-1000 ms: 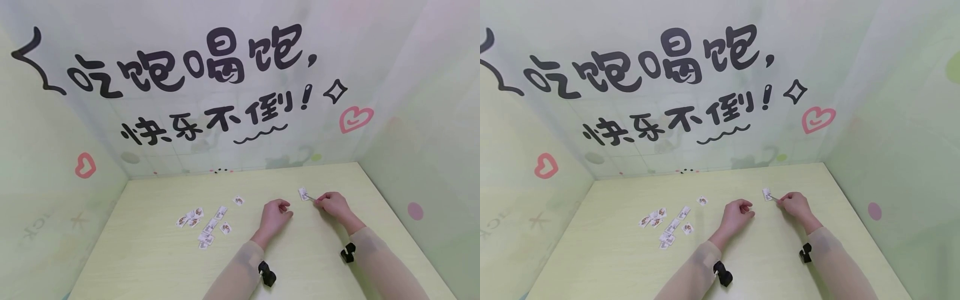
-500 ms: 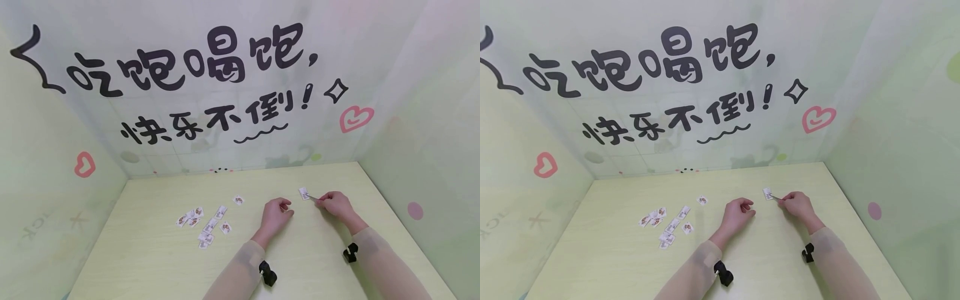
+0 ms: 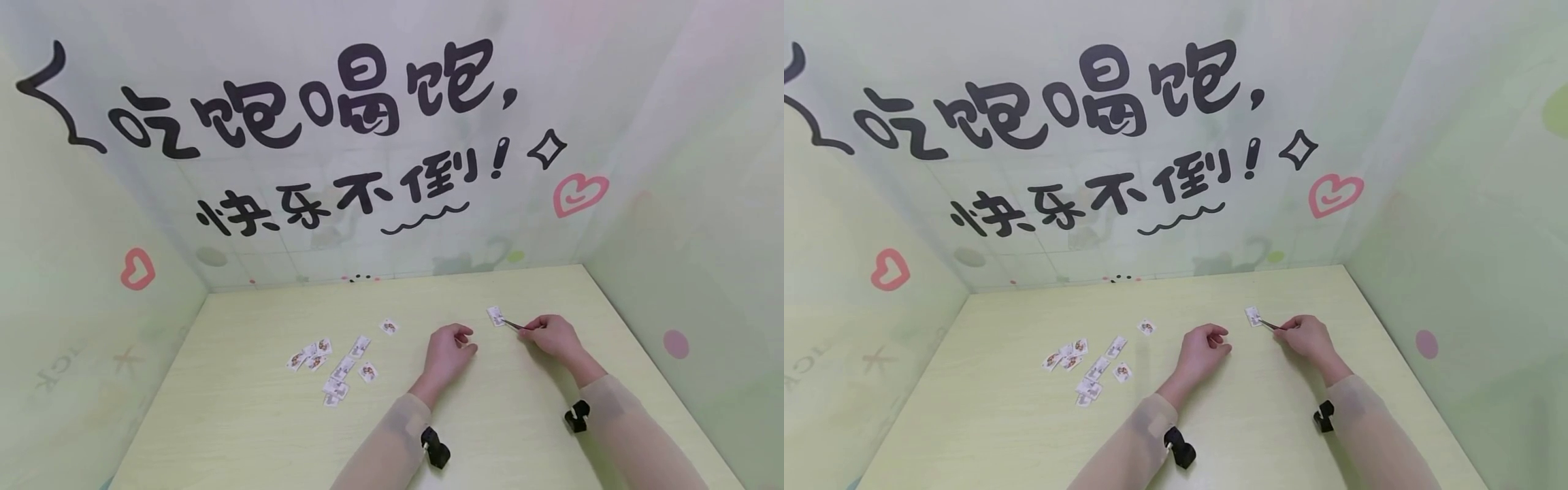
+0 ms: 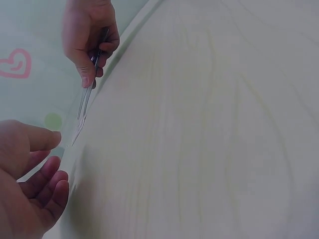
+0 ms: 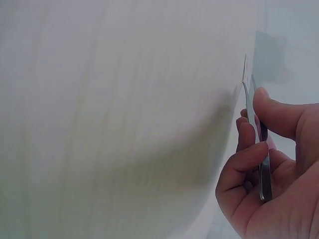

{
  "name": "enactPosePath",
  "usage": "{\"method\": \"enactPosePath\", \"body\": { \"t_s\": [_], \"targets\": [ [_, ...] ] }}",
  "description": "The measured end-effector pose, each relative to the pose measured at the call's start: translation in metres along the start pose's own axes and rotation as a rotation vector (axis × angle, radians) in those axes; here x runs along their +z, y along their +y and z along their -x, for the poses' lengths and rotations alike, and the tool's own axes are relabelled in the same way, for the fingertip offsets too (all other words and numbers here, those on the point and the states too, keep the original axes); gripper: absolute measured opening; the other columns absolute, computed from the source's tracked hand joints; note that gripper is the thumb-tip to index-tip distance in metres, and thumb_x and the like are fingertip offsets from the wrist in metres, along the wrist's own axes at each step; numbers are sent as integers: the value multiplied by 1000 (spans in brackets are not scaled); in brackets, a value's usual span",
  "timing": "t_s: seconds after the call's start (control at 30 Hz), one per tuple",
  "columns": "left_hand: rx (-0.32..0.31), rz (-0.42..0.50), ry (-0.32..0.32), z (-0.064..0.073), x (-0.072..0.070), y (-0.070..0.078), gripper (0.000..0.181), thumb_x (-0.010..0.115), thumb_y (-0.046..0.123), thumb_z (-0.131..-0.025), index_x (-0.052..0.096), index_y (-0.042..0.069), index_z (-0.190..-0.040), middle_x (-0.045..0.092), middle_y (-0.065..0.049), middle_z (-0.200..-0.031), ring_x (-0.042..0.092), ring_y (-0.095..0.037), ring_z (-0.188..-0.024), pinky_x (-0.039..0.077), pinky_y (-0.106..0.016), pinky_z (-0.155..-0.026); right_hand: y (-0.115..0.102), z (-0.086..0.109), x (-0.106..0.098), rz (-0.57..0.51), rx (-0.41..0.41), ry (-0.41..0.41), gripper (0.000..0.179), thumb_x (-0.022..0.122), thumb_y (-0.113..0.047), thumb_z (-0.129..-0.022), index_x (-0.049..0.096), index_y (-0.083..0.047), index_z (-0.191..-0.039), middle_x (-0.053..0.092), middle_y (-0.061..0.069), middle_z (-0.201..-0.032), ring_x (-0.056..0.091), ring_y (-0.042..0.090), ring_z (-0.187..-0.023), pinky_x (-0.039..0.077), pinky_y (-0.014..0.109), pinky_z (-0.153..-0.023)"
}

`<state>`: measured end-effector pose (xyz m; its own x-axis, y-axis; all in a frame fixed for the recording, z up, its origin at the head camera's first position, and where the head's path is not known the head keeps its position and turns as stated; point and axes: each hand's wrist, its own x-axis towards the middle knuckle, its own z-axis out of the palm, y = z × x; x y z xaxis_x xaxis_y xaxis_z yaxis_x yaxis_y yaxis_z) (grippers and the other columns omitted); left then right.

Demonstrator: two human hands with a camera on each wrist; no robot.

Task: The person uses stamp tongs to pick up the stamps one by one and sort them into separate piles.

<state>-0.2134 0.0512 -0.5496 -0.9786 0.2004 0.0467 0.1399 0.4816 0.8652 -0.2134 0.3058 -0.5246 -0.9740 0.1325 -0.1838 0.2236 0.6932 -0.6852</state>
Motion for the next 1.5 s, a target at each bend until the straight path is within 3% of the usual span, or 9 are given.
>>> {"method": "enactPosePath", "body": {
  "t_s": [0.4,0.67,0.93,1.27,1.5],
  "targets": [
    [-24,15,31,4,-14,-7,22,84,10,-91,79,8,-112,68,3,-91,55,-7,-81,51,-28,-77,-4,1,10,-39,1,-9,27,77,-24,-97,74,2,-103,69,15,-100,60,30,-92,45,37,-75],
    [-14,30,50,9,-29,-14,24,84,10,-91,79,6,-114,67,7,-91,57,-7,-82,52,-27,-77,-10,1,22,-73,-38,-1,28,77,-25,-98,74,2,-106,68,10,-92,58,25,-84,45,35,-73],
    [-21,37,109,23,-65,-23,28,84,9,-90,78,6,-117,70,5,-95,59,-9,-86,53,-28,-79,-35,4,47,-114,-121,-58,29,79,-26,-97,75,1,-106,69,6,-91,58,21,-82,47,33,-72],
    [-15,-64,185,46,-120,-48,25,82,7,-91,78,3,-115,73,-8,-102,62,-20,-92,53,-37,-84,-74,7,83,-165,-185,-140,26,81,-24,-95,75,-1,-105,70,5,-89,61,20,-80,50,33,-71],
    [-42,-121,240,59,-151,-65,22,81,7,-92,78,2,-113,73,-7,-101,62,-21,-91,54,-39,-83,-97,9,112,-196,-208,-188,20,81,-22,-95,76,-3,-102,71,3,-87,62,18,-77,50,31,-70]
  ]
}}
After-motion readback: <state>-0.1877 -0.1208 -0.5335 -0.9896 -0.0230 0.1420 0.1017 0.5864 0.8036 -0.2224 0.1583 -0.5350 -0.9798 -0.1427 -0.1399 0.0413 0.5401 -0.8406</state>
